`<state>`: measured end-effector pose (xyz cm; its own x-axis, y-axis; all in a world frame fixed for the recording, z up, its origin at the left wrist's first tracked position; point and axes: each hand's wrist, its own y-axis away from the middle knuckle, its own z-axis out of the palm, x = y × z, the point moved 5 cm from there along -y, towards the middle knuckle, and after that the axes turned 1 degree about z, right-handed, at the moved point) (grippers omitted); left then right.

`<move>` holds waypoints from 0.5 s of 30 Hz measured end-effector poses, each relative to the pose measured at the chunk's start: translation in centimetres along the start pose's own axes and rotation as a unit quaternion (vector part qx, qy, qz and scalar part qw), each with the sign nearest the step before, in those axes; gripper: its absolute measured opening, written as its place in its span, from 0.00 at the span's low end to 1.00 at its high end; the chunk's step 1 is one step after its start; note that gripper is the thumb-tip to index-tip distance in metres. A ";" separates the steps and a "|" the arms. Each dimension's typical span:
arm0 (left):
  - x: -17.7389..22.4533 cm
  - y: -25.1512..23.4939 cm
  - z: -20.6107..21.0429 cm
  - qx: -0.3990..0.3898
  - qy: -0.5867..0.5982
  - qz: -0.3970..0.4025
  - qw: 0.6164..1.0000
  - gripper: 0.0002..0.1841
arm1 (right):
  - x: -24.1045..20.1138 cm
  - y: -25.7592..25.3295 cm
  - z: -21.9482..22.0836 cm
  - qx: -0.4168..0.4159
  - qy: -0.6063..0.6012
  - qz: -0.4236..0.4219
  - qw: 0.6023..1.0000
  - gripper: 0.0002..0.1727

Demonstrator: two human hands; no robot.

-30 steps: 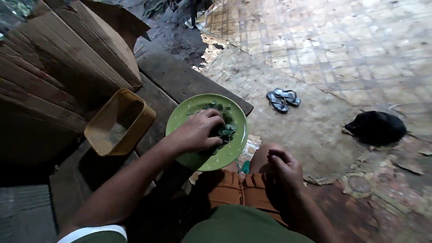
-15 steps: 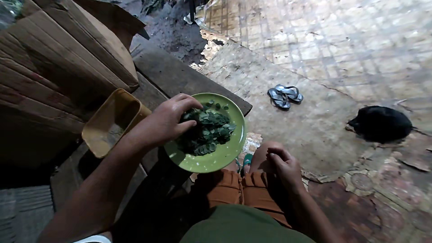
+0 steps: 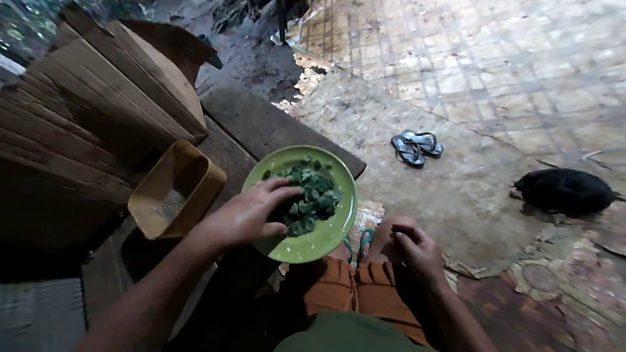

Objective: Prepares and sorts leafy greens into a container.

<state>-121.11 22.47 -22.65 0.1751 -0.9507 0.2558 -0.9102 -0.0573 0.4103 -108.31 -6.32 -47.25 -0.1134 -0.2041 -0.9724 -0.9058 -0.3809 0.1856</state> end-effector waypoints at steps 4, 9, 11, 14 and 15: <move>1.0 -0.4 -0.6 0.052 0.024 0.021 0.998 0.25 | 0.1 -0.4 -0.1 0.004 -0.004 -0.054 0.999 0.15; 1.4 0.1 -2.4 0.118 0.023 0.038 0.992 0.15 | 0.0 -0.1 -0.5 0.013 0.008 -0.042 0.999 0.15; 1.7 0.8 -3.5 0.150 0.019 0.044 0.988 0.14 | 0.3 0.1 -0.4 0.012 0.001 -0.039 0.999 0.15; 1.8 1.7 -4.7 0.185 0.019 0.055 0.981 0.15 | 0.4 0.4 -0.3 0.015 0.005 -0.039 0.999 0.15; 1.8 1.9 -4.9 0.192 0.020 0.059 0.979 0.16 | 0.1 0.5 -0.3 0.014 0.010 -0.037 0.999 0.15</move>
<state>-120.64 22.14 -17.08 0.0682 -0.9455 0.3184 -0.9977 -0.0660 0.0177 -108.64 -6.75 -47.20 -0.0373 -0.1951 -0.9801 -0.9227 -0.3699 0.1088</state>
